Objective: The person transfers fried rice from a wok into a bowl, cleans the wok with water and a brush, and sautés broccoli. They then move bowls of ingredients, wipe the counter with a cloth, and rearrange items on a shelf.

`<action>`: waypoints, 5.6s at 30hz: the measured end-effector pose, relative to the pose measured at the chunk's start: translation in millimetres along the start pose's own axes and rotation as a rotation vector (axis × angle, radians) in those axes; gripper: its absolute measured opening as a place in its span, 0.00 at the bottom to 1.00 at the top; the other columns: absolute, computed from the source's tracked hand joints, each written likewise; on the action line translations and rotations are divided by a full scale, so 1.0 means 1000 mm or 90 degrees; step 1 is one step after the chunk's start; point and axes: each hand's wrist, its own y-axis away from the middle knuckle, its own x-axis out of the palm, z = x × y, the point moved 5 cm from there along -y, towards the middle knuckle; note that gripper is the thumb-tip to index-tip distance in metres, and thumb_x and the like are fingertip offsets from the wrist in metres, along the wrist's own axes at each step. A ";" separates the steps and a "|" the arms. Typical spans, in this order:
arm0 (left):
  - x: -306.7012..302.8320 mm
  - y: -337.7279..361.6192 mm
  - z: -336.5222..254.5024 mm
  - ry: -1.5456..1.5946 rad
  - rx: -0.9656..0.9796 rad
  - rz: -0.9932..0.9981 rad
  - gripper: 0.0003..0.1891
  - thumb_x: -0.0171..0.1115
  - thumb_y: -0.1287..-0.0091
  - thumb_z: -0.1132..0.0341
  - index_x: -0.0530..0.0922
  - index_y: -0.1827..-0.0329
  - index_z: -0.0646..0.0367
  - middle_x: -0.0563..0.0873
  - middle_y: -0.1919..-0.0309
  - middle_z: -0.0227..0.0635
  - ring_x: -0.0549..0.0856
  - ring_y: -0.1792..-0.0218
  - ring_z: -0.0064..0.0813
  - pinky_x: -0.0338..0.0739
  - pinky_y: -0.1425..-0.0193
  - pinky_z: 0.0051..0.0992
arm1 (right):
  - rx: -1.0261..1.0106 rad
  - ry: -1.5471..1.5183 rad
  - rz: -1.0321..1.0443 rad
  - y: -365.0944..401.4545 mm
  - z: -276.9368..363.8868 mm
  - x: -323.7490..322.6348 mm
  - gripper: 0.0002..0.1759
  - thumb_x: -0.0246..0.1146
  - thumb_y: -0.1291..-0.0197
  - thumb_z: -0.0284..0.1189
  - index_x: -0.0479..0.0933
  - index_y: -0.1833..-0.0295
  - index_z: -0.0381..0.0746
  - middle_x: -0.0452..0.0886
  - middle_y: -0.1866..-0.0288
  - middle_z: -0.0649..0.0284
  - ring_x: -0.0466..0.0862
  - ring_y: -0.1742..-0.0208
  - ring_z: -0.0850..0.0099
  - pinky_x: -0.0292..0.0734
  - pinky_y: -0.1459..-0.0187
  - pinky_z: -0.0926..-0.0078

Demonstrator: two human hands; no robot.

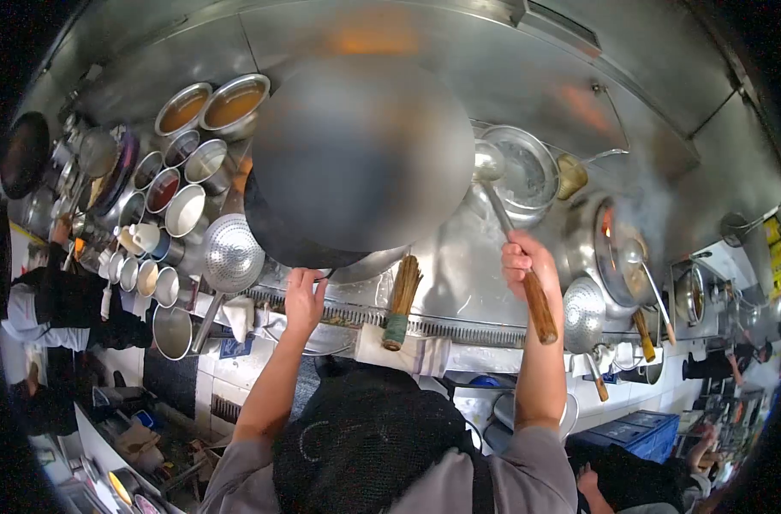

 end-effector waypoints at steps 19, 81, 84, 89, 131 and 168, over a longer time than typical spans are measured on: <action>-0.001 -0.002 -0.007 0.000 -0.025 0.012 0.07 0.66 0.39 0.73 0.77 0.61 0.60 0.78 0.62 0.46 0.78 0.57 0.50 0.72 0.53 0.42 | -0.542 1.046 -0.366 -0.050 -0.019 -0.033 0.35 0.60 0.35 0.27 0.59 0.24 0.42 0.84 0.59 0.40 0.84 0.72 0.58 0.78 0.67 0.66; 0.003 0.000 0.001 -0.007 -0.018 0.027 0.09 0.68 0.40 0.73 0.76 0.60 0.59 0.77 0.60 0.43 0.78 0.56 0.50 0.72 0.52 0.45 | -0.099 0.078 -0.104 -0.054 0.050 -0.082 0.12 0.54 0.32 0.27 0.65 0.71 0.44 0.61 0.83 0.76 0.61 0.85 0.85 0.59 0.83 0.84; 0.003 0.001 0.001 0.006 -0.017 0.017 0.09 0.68 0.40 0.72 0.77 0.59 0.59 0.77 0.60 0.44 0.78 0.56 0.50 0.72 0.52 0.45 | -0.071 0.062 -0.046 -0.021 0.031 -0.039 0.10 0.54 0.32 0.27 0.66 0.68 0.43 0.63 0.81 0.76 0.62 0.84 0.88 0.59 0.83 0.87; 0.005 0.001 0.003 -0.004 -0.034 0.026 0.10 0.68 0.41 0.71 0.77 0.59 0.58 0.77 0.59 0.44 0.78 0.55 0.53 0.73 0.44 0.46 | -0.003 0.043 0.031 -0.005 -0.017 0.009 0.04 0.56 0.31 0.27 0.67 0.54 0.43 0.68 0.74 0.72 0.64 0.85 0.89 0.60 0.89 0.87; -0.004 0.000 -0.002 0.050 -0.013 -0.037 0.08 0.67 0.42 0.75 0.77 0.62 0.59 0.78 0.61 0.44 0.78 0.57 0.49 0.73 0.53 0.43 | -0.039 0.003 0.000 0.018 -0.017 0.021 0.02 0.53 0.29 0.27 0.68 0.57 0.43 0.67 0.75 0.70 0.65 0.87 0.87 0.60 0.90 0.85; -0.366 0.846 -0.078 0.090 -0.785 -1.392 0.25 0.59 0.31 0.72 0.64 0.32 0.52 0.77 0.40 0.40 0.80 0.42 0.38 0.82 0.50 0.45 | -0.109 1.059 -0.044 -0.191 -0.236 0.019 0.30 0.52 0.33 0.24 0.60 0.25 0.38 0.72 0.78 0.65 0.66 0.87 0.76 0.60 0.87 0.75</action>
